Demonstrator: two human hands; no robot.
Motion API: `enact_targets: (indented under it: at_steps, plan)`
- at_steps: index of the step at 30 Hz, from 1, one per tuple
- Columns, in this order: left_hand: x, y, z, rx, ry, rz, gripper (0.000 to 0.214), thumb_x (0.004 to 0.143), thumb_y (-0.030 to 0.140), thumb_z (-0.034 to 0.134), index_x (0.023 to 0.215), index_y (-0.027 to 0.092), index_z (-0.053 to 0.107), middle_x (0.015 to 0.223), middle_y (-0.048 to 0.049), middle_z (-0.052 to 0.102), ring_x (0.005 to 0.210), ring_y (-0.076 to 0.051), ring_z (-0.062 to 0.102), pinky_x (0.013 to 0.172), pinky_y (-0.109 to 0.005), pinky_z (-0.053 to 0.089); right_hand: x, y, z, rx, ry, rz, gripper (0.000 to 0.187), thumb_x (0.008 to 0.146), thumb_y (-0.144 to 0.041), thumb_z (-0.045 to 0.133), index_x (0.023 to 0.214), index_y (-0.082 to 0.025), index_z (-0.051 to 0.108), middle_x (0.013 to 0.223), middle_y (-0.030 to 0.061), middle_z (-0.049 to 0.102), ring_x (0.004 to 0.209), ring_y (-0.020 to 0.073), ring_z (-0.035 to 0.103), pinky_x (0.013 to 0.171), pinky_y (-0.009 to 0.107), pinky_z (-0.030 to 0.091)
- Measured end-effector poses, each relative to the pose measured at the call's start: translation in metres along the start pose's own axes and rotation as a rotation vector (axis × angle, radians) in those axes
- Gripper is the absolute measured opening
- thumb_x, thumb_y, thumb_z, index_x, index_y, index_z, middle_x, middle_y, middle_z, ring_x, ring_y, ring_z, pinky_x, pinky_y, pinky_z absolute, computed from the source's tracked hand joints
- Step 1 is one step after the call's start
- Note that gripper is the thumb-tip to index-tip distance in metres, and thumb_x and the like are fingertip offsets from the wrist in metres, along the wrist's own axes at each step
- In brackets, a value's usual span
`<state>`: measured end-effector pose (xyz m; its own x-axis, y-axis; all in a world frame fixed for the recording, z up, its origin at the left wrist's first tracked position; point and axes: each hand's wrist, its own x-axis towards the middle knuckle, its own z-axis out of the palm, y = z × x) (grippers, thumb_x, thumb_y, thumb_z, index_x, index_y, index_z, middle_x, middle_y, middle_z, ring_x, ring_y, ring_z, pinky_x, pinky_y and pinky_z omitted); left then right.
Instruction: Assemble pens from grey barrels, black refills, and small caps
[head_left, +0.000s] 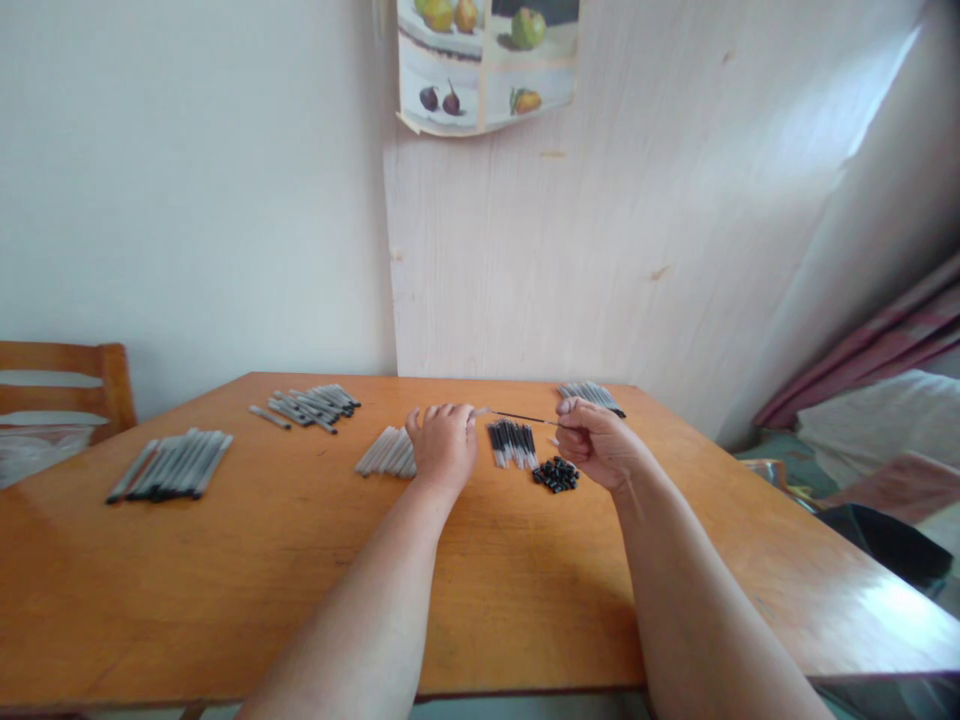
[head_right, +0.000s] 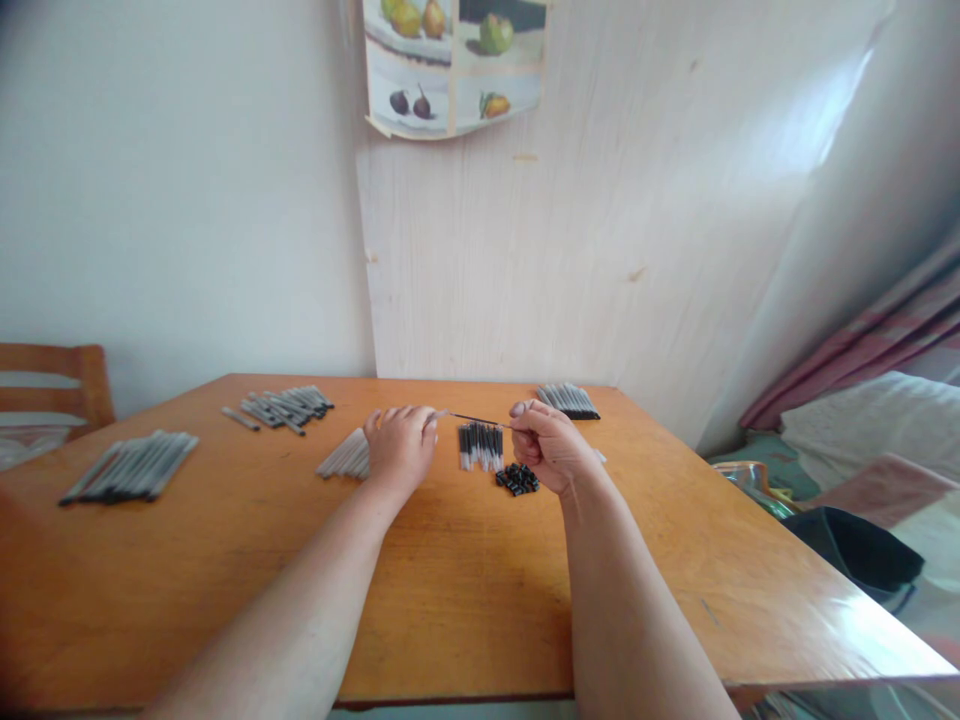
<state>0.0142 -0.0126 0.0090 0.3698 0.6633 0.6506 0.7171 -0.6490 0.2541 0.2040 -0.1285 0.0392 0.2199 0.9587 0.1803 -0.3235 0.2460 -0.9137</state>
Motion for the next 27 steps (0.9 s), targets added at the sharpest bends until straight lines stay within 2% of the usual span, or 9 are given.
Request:
enact_targets:
  at_steps: [10, 15, 19, 23, 27]
  plan:
    - [-0.003, 0.007, -0.002, -0.034, -0.037, 0.069, 0.023, 0.089, 0.027, 0.045, 0.098, 0.029, 0.066, 0.1, -0.0064, 0.067, 0.101, -0.025, 0.052, 0.102, -0.047, 0.017, 0.004, 0.0, 0.001, -0.013, 0.118, -0.035, 0.02, 0.067, -0.025, 0.066, 0.073, -0.022, 0.047, 0.044, -0.0099, 0.032, 0.038, 0.0055, 0.021, 0.038, 0.021, 0.014]
    - [-0.006, 0.017, -0.002, -0.117, -0.103, 0.177, 0.023, 0.089, 0.028, 0.046, 0.1, 0.029, 0.067, 0.098, -0.0056, 0.069, 0.098, -0.023, 0.055, 0.102, -0.045, 0.021, 0.008, 0.001, -0.001, 0.03, 0.198, -0.094, 0.03, 0.067, -0.028, 0.069, 0.066, -0.022, 0.04, 0.046, -0.0095, 0.031, 0.039, 0.0056, 0.021, 0.037, 0.021, 0.014]
    - [-0.007, 0.023, -0.002, -0.212, -0.173, 0.213, 0.024, 0.089, 0.029, 0.047, 0.104, 0.027, 0.066, 0.103, -0.0059, 0.069, 0.098, -0.023, 0.058, 0.094, -0.04, 0.031, 0.008, 0.005, 0.004, 0.028, 0.163, -0.117, 0.031, 0.067, -0.03, 0.074, 0.069, -0.021, 0.044, 0.05, -0.0083, 0.038, 0.041, 0.0047, 0.027, 0.038, 0.02, 0.019]
    - [-0.007, 0.025, 0.001, -0.335, -0.233, 0.235, 0.023, 0.089, 0.03, 0.047, 0.1, 0.025, 0.067, 0.1, -0.0051, 0.071, 0.092, -0.021, 0.062, 0.082, -0.032, 0.04, 0.007, 0.009, 0.009, 0.009, 0.165, -0.112, 0.032, 0.07, -0.039, 0.073, 0.073, -0.02, 0.049, 0.052, -0.0064, 0.043, 0.042, 0.005, 0.032, 0.038, 0.019, 0.022]
    - [-0.006, 0.022, 0.009, -0.517, -0.283, 0.149, 0.023, 0.087, 0.032, 0.05, 0.1, 0.024, 0.068, 0.099, -0.0058, 0.071, 0.089, -0.02, 0.063, 0.078, -0.029, 0.043, 0.009, 0.009, 0.008, -0.038, 0.21, -0.086, 0.028, 0.071, -0.041, 0.07, 0.077, -0.02, 0.052, 0.05, -0.0064, 0.043, 0.041, 0.0059, 0.032, 0.037, 0.02, 0.023]
